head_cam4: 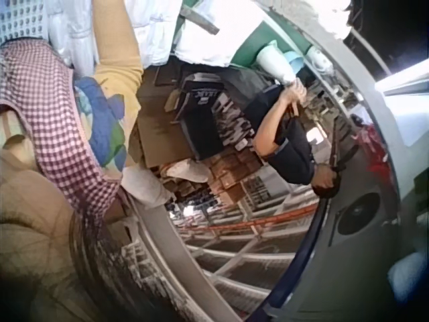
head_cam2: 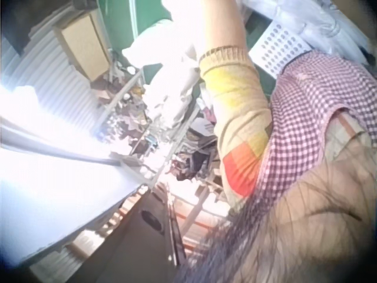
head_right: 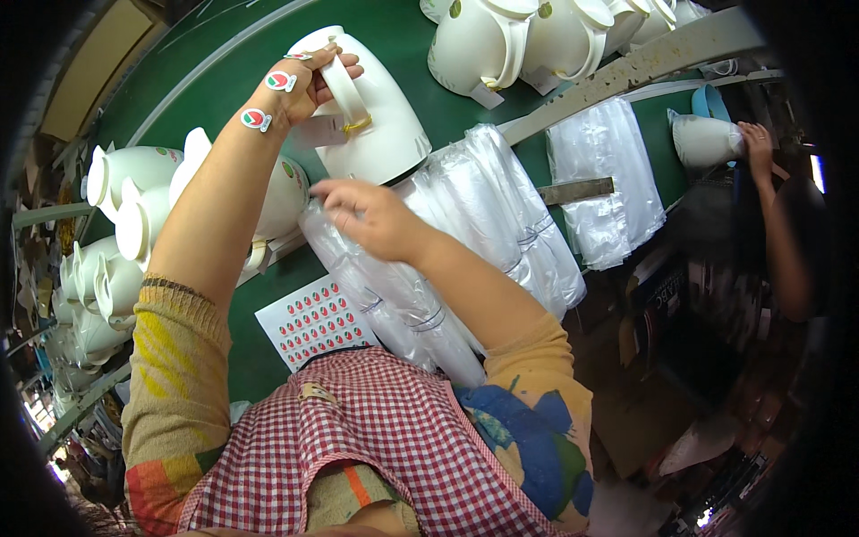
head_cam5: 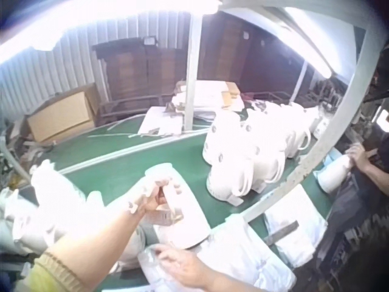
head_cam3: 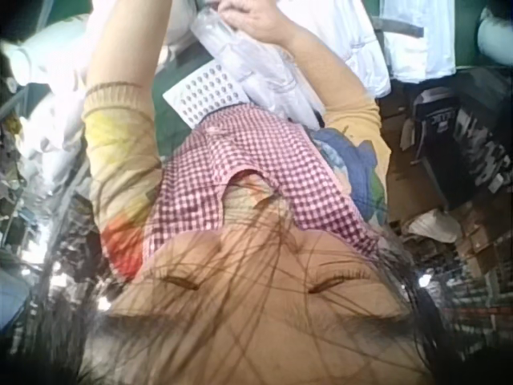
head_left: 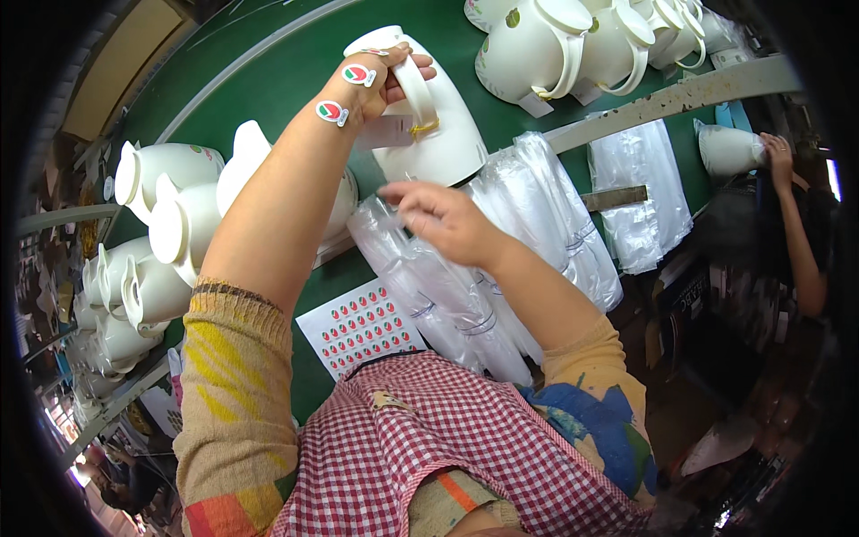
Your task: The person assembles white plastic pitchers by attaching lids and applying stickers. They handle multiple pitchers, place lids on each, and affix stickers to the sides before setting them aside.
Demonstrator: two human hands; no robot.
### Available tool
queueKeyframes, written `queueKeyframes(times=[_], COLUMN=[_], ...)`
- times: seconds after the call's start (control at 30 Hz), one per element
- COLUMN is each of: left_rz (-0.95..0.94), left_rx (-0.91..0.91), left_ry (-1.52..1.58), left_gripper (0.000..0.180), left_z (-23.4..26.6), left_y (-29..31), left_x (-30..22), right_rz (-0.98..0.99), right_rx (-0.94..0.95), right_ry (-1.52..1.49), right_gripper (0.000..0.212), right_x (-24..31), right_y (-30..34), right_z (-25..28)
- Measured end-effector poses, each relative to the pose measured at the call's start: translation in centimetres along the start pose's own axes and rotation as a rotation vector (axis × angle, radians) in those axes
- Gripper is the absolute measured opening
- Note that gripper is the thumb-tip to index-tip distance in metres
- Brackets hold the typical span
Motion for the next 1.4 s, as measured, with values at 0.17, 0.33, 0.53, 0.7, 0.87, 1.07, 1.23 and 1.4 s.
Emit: queueKeyframes(times=[0.17, 0.33, 0.53, 0.7, 0.87, 1.07, 1.23, 1.4], left_rz=[-0.008, -0.007, -0.024, -0.033, -0.046, -0.035, -0.024, -0.033], left_rx=[-0.063, -0.076, -0.099, -0.085, -0.089, -0.095, -0.117, -0.004], left_ry=[0.033, 0.041, 0.042, 0.048, 0.031, 0.067, 0.066, -0.043], left_gripper=[0.026, 0.027, 0.027, 0.027, 0.027, 0.027, 0.025, 0.02], left_z=[1.0, 0.6, 0.8, 0.6, 0.4, 0.2, 0.2, -2.1], left_y=[-0.6, -1.0, -0.9, -1.1, -0.8, -0.9, -0.7, -0.9], left_x=[-0.3, -0.2, -0.1, 0.0, 0.0, 0.1, -0.1, -0.9], right_rz=[0.078, 0.51, 0.694, 0.778, 0.784, 0.746, 0.474, 0.208], right_rx=[-0.612, -0.557, -0.374, -0.271, -0.201, -0.176, -0.167, -0.481], right_ry=[0.389, 0.974, 1.163, 1.236, 1.307, 1.374, 1.399, 1.22], right_gripper=[0.009, 0.016, 0.019, 0.016, 0.016, 0.016, 0.036, 0.051], right_x=[-0.3, 1.1, 0.6, 0.7, 0.5, 0.4, 0.2, -0.4], right_y=[0.8, -1.2, -2.2, -2.1, -2.2, -2.2, -1.6, -0.8], right_z=[7.4, 8.0, 6.5, 6.1, 6.1, 5.8, 5.8, 10.5])
Point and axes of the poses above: each hand's wrist, its own y-axis away from the middle knuckle, its own z-axis out of the back of the hand, x = y × z, the point moved 6 cm from there along -y, towards the middle knuckle, and after that the axes turned 5 degrees about y, right-handed, at the moved point
